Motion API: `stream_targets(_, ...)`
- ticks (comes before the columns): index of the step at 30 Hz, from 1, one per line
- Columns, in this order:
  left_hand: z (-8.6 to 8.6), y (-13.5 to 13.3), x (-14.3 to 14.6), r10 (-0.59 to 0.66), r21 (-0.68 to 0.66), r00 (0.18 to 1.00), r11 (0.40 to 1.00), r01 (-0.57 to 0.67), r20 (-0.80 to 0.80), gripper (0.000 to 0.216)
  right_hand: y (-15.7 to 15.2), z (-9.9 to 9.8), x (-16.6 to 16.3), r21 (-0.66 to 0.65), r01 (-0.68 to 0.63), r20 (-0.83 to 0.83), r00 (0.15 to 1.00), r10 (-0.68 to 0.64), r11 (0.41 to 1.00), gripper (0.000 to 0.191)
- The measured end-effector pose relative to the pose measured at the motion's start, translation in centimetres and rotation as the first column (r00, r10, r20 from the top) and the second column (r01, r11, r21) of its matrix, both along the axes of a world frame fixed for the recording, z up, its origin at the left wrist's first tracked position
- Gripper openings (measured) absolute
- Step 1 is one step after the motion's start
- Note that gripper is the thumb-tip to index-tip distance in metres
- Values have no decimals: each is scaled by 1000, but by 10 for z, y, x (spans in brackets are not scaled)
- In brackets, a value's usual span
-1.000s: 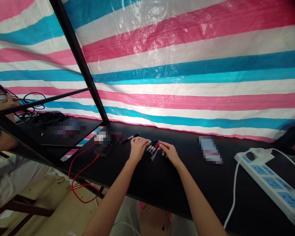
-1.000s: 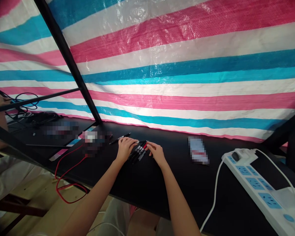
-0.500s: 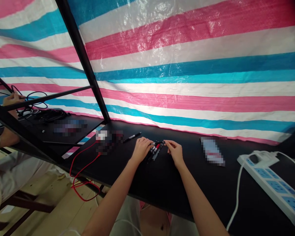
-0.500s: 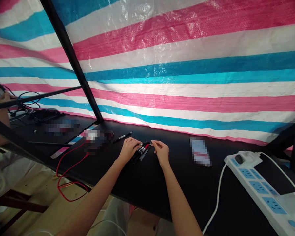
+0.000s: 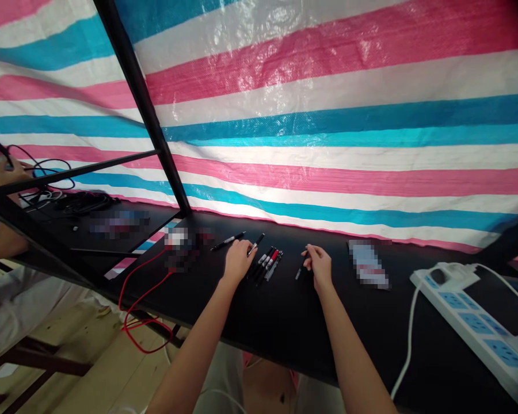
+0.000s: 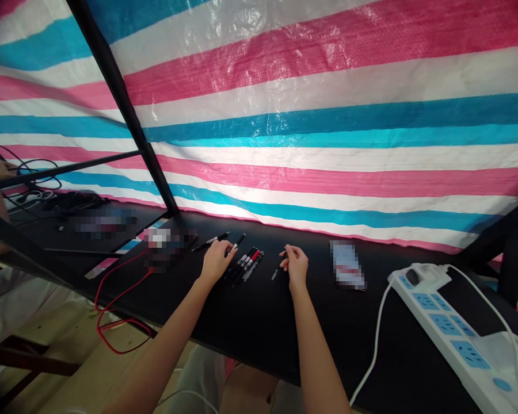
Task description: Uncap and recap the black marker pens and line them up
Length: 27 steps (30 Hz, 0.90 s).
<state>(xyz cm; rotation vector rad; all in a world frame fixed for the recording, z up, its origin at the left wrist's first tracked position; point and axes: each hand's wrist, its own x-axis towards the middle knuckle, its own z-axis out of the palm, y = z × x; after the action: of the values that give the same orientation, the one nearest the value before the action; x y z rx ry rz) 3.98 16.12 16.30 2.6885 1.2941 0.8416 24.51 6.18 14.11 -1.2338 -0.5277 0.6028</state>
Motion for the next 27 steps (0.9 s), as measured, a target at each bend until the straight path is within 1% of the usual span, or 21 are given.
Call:
stream_targets(3, -4, 1, 0, -24, -57, 998, 998, 21, -52, 16, 6, -4, -17, -95, -177, 119, 975, 187, 980, 36)
stream_targets(4, -6, 2, -1, -32, -83, 998, 996, 27, -55, 17, 7, -5, -20, -126, -212, 155, 961, 230, 969, 37)
stream_targets(6, -8, 4, -2, -42, -154, 999, 987, 36, -35, 19, 9, -7, -25, -184, -237, 224, 935, 276, 954, 35)
stream_targets(8, -10, 6, -3, -56, -231, 998, 971, 56, 8, 21, 8, -8, -26, -221, -231, 271, 919, 287, 947, 34)
stream_targets(13, -11, 7, -2, -70, -365, 995, 927, 90, 65, 26, 7, -8, -25, -265, -227, 370, 874, 316, 937, 30)
stream_targets(17, -10, 6, -1, -85, -386, 992, 915, 115, 93, 28, 8, -8, -26, -294, -287, 417, 820, 392, 912, 22)
stream_targets(22, -12, 8, -1, -97, -381, 987, 914, 138, 126, 25, 8, -8, -27, -299, -332, 434, 787, 438, 895, 20)
stream_targets(27, -12, 8, -2, -66, -383, 995, 920, 87, 68, 25, 6, -6, -25, -301, -350, 440, 775, 455, 887, 20)
